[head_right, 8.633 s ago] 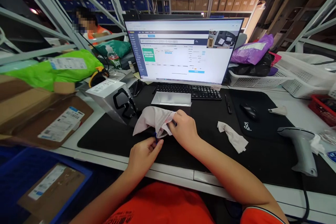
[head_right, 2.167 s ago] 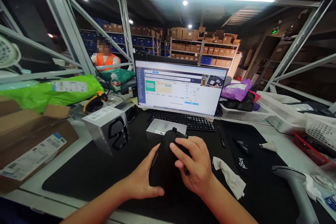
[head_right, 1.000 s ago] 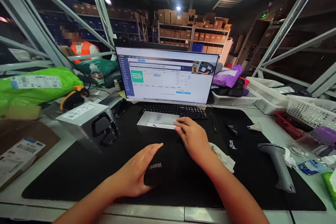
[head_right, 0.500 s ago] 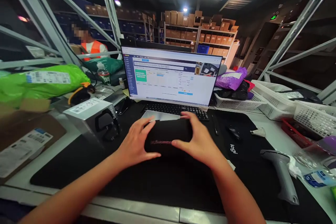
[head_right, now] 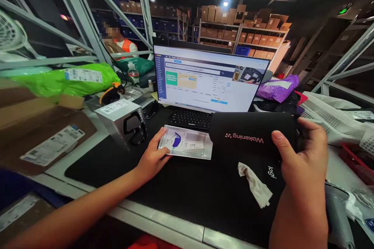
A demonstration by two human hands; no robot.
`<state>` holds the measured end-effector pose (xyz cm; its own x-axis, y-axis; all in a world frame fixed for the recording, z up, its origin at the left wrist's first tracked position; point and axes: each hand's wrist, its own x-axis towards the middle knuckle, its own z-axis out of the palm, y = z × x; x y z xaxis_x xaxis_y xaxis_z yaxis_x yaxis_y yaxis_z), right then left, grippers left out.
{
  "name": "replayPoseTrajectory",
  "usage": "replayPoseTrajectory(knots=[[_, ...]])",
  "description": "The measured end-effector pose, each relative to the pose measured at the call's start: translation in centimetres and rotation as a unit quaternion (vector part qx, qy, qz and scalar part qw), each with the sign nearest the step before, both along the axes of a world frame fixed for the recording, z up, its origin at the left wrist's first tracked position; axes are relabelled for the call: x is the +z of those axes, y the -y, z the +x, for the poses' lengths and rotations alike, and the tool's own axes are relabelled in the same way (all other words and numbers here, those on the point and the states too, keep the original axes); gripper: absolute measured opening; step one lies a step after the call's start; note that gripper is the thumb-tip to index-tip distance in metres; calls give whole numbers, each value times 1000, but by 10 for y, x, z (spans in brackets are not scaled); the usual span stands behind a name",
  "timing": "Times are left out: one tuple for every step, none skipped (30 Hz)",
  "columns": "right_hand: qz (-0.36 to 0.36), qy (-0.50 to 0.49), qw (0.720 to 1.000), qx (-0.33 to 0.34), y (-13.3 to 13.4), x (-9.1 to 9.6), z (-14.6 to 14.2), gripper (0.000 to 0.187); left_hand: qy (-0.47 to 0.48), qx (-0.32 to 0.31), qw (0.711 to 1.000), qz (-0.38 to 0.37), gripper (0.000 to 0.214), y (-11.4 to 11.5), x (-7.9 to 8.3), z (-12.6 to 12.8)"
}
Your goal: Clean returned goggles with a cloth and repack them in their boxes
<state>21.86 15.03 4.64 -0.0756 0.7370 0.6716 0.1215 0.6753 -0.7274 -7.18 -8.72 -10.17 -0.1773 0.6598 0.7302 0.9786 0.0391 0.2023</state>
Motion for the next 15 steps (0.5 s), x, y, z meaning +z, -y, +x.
replayPoseTrajectory(knots=[[-27, 17, 999, 30, 6, 1, -3, 65, -8, 8, 1000, 28, 11, 9, -2, 11], [-54, 31, 996, 61, 11, 1, -6, 62, -10, 17, 999, 46, 10, 18, -4, 21], [-77, 42, 992, 88, 16, 1, -10, 60, -8, 27, 998, 54, 10, 25, -6, 29], [-92, 49, 989, 109, 21, 0, -14, 57, -7, 36, 998, 57, 9, 32, -7, 38], [-106, 62, 984, 127, 24, -2, -18, 54, -7, 43, 997, 57, 9, 38, -8, 45], [-113, 78, 981, 140, 27, -4, -22, 52, -5, 49, 997, 54, 9, 43, -9, 52], [-110, 94, 979, 147, 30, -8, -26, 52, -1, 57, 997, 47, 8, 47, -10, 58], [-101, 114, 977, 150, 32, -12, -31, 53, 6, 64, 997, 40, 7, 51, -12, 64], [-89, 139, 974, 154, 35, -16, -36, 54, 15, 72, 997, 33, 7, 53, -13, 70], [-77, 166, 970, 160, 38, -20, -41, 54, 25, 81, 996, 28, 8, 55, -15, 75], [-65, 193, 965, 167, 41, -24, -46, 54, 34, 91, 995, 26, 8, 56, -16, 79], [-54, 218, 959, 173, 45, -28, -51, 54, 43, 100, 994, 30, 9, 56, -18, 82], [-41, 243, 953, 175, 49, -33, -57, 53, 50, 110, 992, 38, 10, 56, -19, 85], [-26, 262, 949, 174, 54, -38, -64, 53, 57, 117, 990, 48, 12, 56, -21, 86], [-9, 277, 945, 172, 60, -45, -71, 52, 64, 120, 989, 61, 15, 56, -22, 87]])
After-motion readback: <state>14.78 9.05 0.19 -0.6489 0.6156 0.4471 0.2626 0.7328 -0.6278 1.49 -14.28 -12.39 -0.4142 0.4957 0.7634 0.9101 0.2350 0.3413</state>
